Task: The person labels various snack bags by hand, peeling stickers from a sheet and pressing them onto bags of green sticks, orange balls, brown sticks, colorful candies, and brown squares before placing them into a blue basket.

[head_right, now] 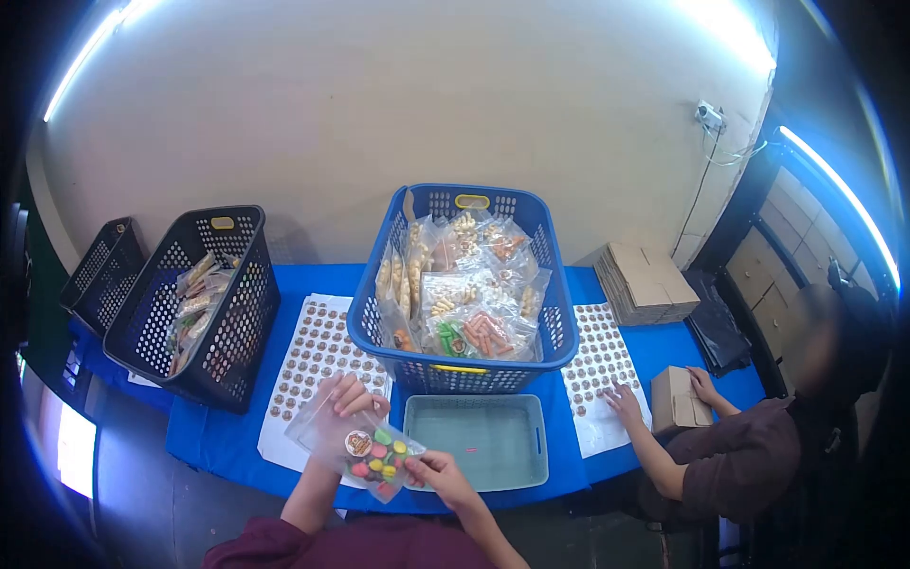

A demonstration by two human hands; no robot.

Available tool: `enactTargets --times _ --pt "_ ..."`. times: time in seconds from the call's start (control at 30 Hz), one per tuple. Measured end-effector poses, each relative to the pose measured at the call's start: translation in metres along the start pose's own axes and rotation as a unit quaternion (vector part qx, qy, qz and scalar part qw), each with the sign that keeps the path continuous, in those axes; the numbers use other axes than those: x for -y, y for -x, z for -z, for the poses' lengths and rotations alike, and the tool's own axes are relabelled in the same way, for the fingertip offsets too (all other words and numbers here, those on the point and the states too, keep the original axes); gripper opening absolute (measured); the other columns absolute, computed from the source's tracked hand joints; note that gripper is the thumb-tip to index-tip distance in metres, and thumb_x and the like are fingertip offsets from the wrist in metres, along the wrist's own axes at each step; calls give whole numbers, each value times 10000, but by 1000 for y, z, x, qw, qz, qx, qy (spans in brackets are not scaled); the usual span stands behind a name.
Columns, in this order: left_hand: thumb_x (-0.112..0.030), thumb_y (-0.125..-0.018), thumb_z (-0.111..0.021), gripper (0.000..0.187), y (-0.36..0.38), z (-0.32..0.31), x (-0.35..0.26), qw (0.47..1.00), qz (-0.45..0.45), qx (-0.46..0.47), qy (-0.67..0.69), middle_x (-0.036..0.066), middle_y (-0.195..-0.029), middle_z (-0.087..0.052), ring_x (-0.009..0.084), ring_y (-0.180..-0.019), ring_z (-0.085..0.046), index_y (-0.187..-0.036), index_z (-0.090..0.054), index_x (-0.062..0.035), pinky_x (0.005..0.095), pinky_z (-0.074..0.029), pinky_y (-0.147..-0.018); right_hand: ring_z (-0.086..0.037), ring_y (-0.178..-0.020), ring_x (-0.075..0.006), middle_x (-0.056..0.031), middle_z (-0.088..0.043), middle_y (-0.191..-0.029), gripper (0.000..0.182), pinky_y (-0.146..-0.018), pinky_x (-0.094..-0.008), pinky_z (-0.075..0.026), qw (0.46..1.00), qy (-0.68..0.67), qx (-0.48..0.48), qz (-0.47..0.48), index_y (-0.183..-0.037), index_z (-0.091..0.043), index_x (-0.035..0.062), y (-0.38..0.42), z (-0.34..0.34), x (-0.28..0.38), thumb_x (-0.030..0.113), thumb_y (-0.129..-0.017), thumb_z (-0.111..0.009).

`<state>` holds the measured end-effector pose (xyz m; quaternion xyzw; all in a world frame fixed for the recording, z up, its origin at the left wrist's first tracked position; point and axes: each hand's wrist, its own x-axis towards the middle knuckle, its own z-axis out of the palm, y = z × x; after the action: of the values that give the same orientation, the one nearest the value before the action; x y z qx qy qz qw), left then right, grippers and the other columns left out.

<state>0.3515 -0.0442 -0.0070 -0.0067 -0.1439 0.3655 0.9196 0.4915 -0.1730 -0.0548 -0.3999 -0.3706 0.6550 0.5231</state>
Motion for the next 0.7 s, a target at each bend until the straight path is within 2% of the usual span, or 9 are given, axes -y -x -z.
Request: enactTargets --times 0.07,0.13,0.2,0.27,0.37,0.43,0.47,0.6,0.7 --pt "-238 -864 -391 212 0 -6 -6 997 -8 -72 -13 -10 -603 -429 106 -588 -447 -725 -472 -100 346 -306 -887 -493 -657 -70 -11 -558 -742 186 -578 -208 -389 997 43 -48 44 -888 -607 -14 12 7 9 149 -852 -527" --pt "-322 -825 -425 325 -1 -2 -17 981 -55 -129 -135 45 -1020 -545 201 -1008 -489 -1059 -520 -118 450 -268 -972 -494 -670 -78 -13 -558 -762 203 -586 -219 -393 996 30 -54 62 -957 -585 -15 30 27 17 147 -847 -534" --pt "-341 -821 -425 388 3 -8 -24 983 -39 -115 -140 62 -1111 -536 230 -1099 -450 -1129 -500 -117 458 -253 -991 -480 -659 -86 -10 -553 -767 215 -571 -232 -382 979 -135 -108 108 -1001 -543 -1 60 26 42 144 -842 -537" --pt "-326 -823 -428 359 9 2 -28 977 -33 -138 -159 55 -1068 -550 218 -1058 -474 -1100 -510 -113 443 -293 -961 -471 -647 -91 -3 -542 -752 192 -552 -228 -360 851 -369 138 348 -984 -511 10 67 60 27 123 -833 -546" --pt "-302 -824 -431 318 18 32 -31 974 -20 -163 -157 44 -1020 -564 199 -998 -501 -1059 -521 -108 416 -344 -908 -450 -564 -86 7 -506 -681 209 -503 -264 -350 857 -380 -7 348 -790 -535 25 81 92 26 210 -872 -482" --pt "-261 -823 -438 250 16 30 -23 963 -30 -203 -173 21 -944 -566 167 -906 -523 -995 -530 -105 379 -381 -841 -467 -600 -95 -5 -520 -711 264 -518 -266 -363 945 -57 -262 188 -872 -524 9 93 123 7 268 -875 -470" --pt "-253 -820 -440 235 17 31 -23 963 -34 -210 -164 16 -923 -563 162 -898 -521 -981 -530 -106 376 -382 -836 -476 -618 -99 -11 -528 -725 303 -525 -266 -370 917 112 -372 90 -913 -518 1 99 131 -4 297 -877 -463" --pt "-203 -808 -459 144 14 29 -34 964 -65 -237 -105 -22 -795 -545 110 -794 -522 -898 -529 -114 341 -388 -791 -467 -561 -81 -36 -549 -716 236 -510 -220 -387 872 -259 -385 156 -874 -546 -21 110 74 24 212 -858 -514" --pt "-191 -805 -471 106 18 40 -50 965 -99 -234 -68 -47 -733 -537 79 -706 -521 -857 -534 -123 325 -386 -780 -456 -519 -62 -16 -529 -633 164 -466 -184 -347 907 -129 -381 127 -822 -565 -6 109 95 15 155 -838 -538"
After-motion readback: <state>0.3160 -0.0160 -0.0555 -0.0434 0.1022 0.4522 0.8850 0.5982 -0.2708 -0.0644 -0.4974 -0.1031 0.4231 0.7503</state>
